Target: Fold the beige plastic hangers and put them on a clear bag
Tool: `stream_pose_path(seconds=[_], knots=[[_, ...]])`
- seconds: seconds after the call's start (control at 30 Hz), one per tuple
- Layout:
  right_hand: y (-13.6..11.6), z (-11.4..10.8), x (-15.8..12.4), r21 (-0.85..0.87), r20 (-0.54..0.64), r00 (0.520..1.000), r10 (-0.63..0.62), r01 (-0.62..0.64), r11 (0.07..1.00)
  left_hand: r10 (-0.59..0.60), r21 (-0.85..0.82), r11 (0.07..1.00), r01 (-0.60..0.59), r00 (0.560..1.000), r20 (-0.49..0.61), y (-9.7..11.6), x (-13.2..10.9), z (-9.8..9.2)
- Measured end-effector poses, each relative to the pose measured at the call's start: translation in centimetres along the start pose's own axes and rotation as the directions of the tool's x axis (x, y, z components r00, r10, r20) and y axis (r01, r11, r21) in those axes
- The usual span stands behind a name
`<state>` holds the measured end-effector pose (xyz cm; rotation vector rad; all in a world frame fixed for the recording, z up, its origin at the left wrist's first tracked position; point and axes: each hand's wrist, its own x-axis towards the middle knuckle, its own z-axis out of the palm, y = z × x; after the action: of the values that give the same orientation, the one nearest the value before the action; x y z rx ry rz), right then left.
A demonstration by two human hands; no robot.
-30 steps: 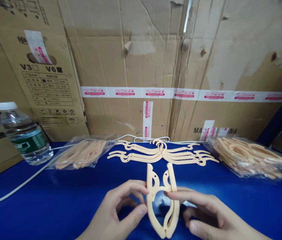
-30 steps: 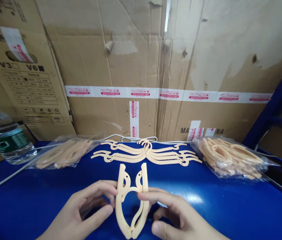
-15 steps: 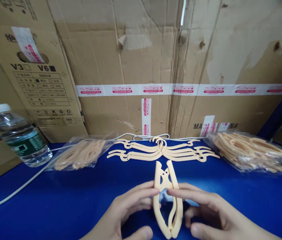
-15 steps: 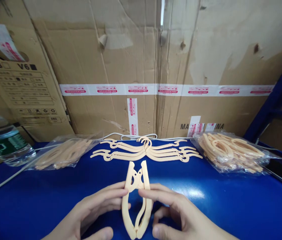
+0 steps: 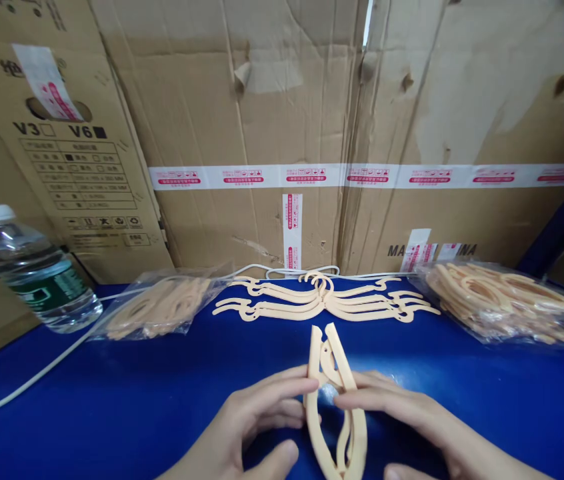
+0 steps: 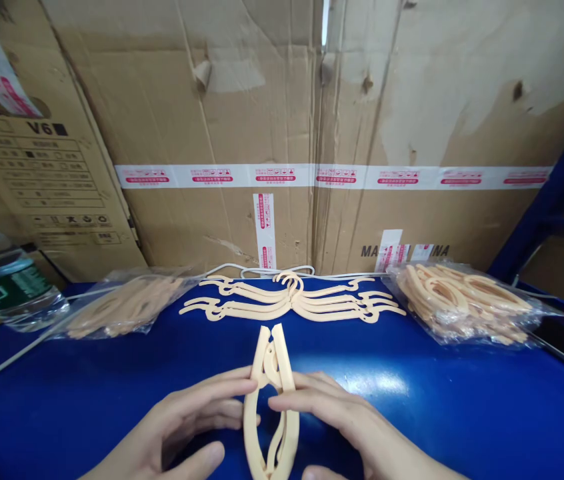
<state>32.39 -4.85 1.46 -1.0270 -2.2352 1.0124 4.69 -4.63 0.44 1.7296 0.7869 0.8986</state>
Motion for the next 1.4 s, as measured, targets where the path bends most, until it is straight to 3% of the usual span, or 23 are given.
stream_pose_path(seconds=[0.13,0.27,0.37,0.5,0.63,0.8,0.93,1.27,1.4], knots=[[-0.3,-0.1,0.1,-0.103,0.037,0.999,-0.031,0.035,0.994,0.158,0.379,0.914,-0.148,0.987,0.004,-0.5,-0.3,-0.4],[-1.4,0.2,1.1,-0.159,0.011,0.995,-0.099,0.100,0.982,0.253,0.556,0.776,-0.299,0.954,0.160,-2.2,0.0,-1.1],[-2.1,0.3,1.7,-0.200,-0.004,0.994,-0.113,0.110,0.974,0.259,0.599,0.727,-0.336,0.942,0.214,-3.3,0.2,-1.3],[-2.3,0.2,1.9,-0.246,0.022,0.997,-0.079,0.082,0.966,0.213,0.648,0.704,-0.290,0.957,0.197,-4.1,0.0,-1.2],[-2.3,0.1,1.6,-0.276,0.014,0.998,-0.056,0.057,0.960,0.241,0.683,0.667,-0.298,0.954,0.181,-4.5,-0.1,-1.3],[-2.4,-0.2,1.4,-0.290,-0.060,0.990,-0.124,0.102,0.952,0.313,0.691,0.653,-0.310,0.941,0.127,-3.3,-0.2,-1.1],[-2.7,-0.3,1.5,-0.327,-0.008,0.984,-0.176,0.164,0.931,0.312,0.685,0.666,-0.295,0.944,0.104,-2.0,-0.4,-0.6],[-2.5,-0.2,1.9,-0.362,0.042,0.990,-0.134,0.141,0.921,0.406,0.748,0.558,-0.360,0.904,0.132,-2.4,-0.6,-0.8],[-2.7,-0.4,2.1,-0.371,0.093,0.991,-0.093,0.121,0.920,0.343,0.821,0.474,-0.318,0.926,0.160,-1.1,-0.7,-0.9]])
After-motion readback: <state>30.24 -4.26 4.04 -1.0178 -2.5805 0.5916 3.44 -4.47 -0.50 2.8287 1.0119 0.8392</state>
